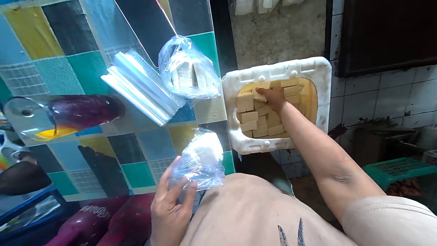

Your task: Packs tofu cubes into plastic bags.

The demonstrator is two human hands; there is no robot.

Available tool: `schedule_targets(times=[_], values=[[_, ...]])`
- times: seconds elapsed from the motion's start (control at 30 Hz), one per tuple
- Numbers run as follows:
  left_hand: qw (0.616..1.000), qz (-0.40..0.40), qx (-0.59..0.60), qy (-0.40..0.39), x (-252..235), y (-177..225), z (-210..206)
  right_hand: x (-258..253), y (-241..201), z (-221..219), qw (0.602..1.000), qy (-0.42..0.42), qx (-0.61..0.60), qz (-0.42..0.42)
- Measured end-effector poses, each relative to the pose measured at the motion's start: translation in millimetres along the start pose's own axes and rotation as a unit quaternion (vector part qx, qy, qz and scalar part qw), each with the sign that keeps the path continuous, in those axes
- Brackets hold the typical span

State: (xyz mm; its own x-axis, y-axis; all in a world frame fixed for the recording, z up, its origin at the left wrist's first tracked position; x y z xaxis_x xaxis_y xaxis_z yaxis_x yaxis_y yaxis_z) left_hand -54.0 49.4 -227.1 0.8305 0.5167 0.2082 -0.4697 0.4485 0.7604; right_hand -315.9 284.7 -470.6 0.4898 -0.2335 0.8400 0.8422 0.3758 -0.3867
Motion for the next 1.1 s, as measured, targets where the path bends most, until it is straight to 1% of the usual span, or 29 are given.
schedule_targets(times=[0.1, 0.2, 0.33, 0.43, 0.5, 0.63, 0.73, 0.8, 0.87, 0.93, 1.0, 1.07, 1.1], values=[[1.000, -0.001, 0.010, 0.009, -1, 1, -1, 7, -3, -3, 0.999, 0.007, -0.018, -0.034], [0.999, 0.004, 0.029, 0.032, -3, 0, -4, 0, -2, -9, 0.999, 0.005, -0.016, -0.038], [0.998, -0.019, -0.013, 0.065, -8, 3, -11, -1, -4, -3, 0.999, 0.019, 0.026, 0.010], [0.997, -0.038, -0.042, 0.050, -15, 16, -9, 7, -8, 18, 0.998, 0.025, 0.022, 0.047], [0.998, -0.044, -0.036, 0.029, -20, 21, -7, 21, -8, 34, 0.999, -0.003, -0.019, 0.041], [1.000, -0.020, -0.011, -0.020, -29, 25, -7, 53, 5, 55, 0.987, -0.102, -0.126, 0.006], [0.998, 0.020, 0.018, -0.050, -36, 31, -5, 87, 1, 65, 0.972, -0.168, -0.164, 0.035], [0.997, 0.032, 0.031, -0.064, -39, 33, -1, 116, -5, 66, 0.950, -0.232, -0.187, 0.092], [0.996, 0.031, 0.038, -0.075, -38, 34, 2, 159, -15, 58, 0.921, -0.290, -0.202, 0.161], [0.995, 0.023, 0.040, -0.090, -35, 37, 4, 212, -21, 43, 0.902, -0.309, -0.218, 0.210], [0.994, 0.006, 0.041, -0.100, -32, 40, 4, 259, -19, 17, 0.878, -0.331, -0.256, 0.234], [0.993, -0.005, 0.046, -0.105, -29, 41, 4, 286, -9, -12, 0.859, -0.350, -0.276, 0.253], [0.993, -0.010, 0.049, -0.104, -28, 42, 6, 291, -3, -24, 0.857, -0.342, -0.270, 0.275]])
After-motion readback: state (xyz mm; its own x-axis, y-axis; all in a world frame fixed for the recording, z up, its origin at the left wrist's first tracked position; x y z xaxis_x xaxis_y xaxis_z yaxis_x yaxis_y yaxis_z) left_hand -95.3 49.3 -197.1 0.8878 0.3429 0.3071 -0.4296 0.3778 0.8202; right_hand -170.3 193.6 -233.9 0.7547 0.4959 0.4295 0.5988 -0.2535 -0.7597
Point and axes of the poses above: each hand's wrist, its own x-axis away from the middle knuckle, its own z-axis out of the back of the hand, y = z × x, the point moved 6 cm from there along -x, towards the middle knuckle, and after that the axes turned 7 degrees about y, right-handed, at the moved point
